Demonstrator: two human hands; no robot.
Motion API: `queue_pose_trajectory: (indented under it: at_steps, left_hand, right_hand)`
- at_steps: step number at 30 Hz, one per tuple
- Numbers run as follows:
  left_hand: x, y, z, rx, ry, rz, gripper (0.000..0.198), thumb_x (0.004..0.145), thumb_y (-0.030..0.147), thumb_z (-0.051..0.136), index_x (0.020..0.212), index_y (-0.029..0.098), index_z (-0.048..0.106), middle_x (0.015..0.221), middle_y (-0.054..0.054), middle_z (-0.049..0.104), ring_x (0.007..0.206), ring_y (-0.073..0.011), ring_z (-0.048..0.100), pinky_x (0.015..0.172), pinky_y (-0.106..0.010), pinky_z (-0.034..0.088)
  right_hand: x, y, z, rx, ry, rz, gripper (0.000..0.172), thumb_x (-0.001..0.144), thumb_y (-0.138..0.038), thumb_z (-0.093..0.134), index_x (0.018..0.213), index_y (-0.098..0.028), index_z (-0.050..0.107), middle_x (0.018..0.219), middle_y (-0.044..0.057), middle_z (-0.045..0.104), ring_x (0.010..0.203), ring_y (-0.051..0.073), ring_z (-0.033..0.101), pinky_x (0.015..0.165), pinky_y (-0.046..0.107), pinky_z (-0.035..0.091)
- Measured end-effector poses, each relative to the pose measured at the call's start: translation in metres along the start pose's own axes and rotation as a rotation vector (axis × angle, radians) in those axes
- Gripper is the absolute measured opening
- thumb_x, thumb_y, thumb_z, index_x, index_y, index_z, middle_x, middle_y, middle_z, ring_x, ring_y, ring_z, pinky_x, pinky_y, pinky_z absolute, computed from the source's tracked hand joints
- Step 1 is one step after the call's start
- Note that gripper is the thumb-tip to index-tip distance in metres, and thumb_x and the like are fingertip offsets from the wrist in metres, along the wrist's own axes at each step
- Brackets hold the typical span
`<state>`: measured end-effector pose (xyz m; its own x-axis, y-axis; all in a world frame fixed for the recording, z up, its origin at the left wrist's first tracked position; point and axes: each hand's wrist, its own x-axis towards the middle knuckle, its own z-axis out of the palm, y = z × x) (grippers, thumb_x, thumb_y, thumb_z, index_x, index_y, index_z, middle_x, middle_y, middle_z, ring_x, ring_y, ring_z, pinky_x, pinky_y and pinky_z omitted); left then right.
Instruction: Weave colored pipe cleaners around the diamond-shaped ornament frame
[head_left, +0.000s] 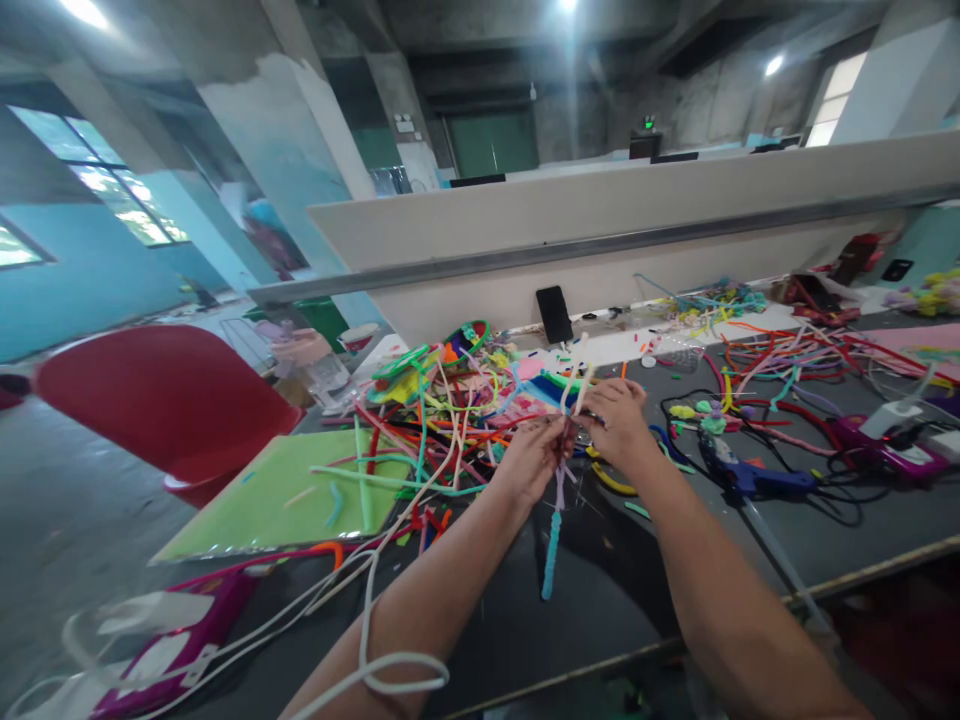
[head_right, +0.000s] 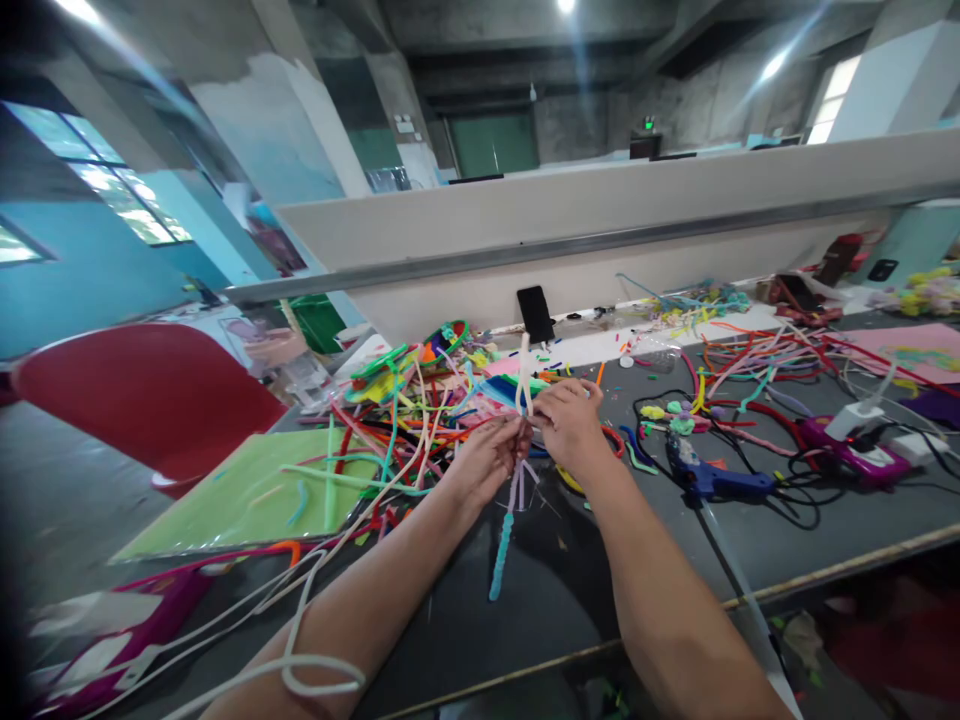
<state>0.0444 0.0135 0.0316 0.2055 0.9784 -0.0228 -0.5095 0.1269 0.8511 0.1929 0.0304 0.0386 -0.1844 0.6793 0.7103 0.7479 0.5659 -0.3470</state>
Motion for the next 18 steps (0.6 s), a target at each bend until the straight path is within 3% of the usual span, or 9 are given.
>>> queue_pose_trajectory:
  at_steps: [5,10,18]
  left_hand:
    - [-0.001,-0.001,-0.001,0.026,-0.039,-0.039,0.021,0.064,0.023,0.076,0.071,0.011,0.060,0.065,-0.002,0.060,0.054,-0.0089,0.053,0.051,-0.020,0.038]
    - [0.000,-0.003,-0.002,0.068,-0.070,-0.092,0.015,0.064,0.019,0.072,0.070,0.009,0.062,0.063,-0.003,0.060,0.054,-0.0095,0.053,0.050,-0.021,0.037]
    - [0.003,-0.005,-0.005,0.068,-0.110,-0.195,0.024,0.064,0.024,0.078,0.077,0.007,0.066,0.065,-0.003,0.060,0.052,-0.0060,0.050,0.048,-0.018,0.034]
  right_hand:
    - [0.001,0.006,-0.008,0.075,-0.043,-0.022,0.015,0.078,-0.021,0.067,0.092,-0.025,0.070,0.097,0.002,0.072,0.100,0.022,0.057,0.092,0.040,0.024]
    - [0.001,0.009,-0.010,0.126,-0.114,-0.129,0.007,0.078,-0.018,0.065,0.079,-0.023,0.070,0.085,0.001,0.070,0.091,0.020,0.058,0.086,0.036,0.027]
    - [0.001,0.010,-0.018,0.180,-0.193,-0.126,0.011,0.081,-0.020,0.060,0.072,-0.021,0.066,0.079,0.001,0.070,0.086,0.019,0.058,0.089,0.037,0.027]
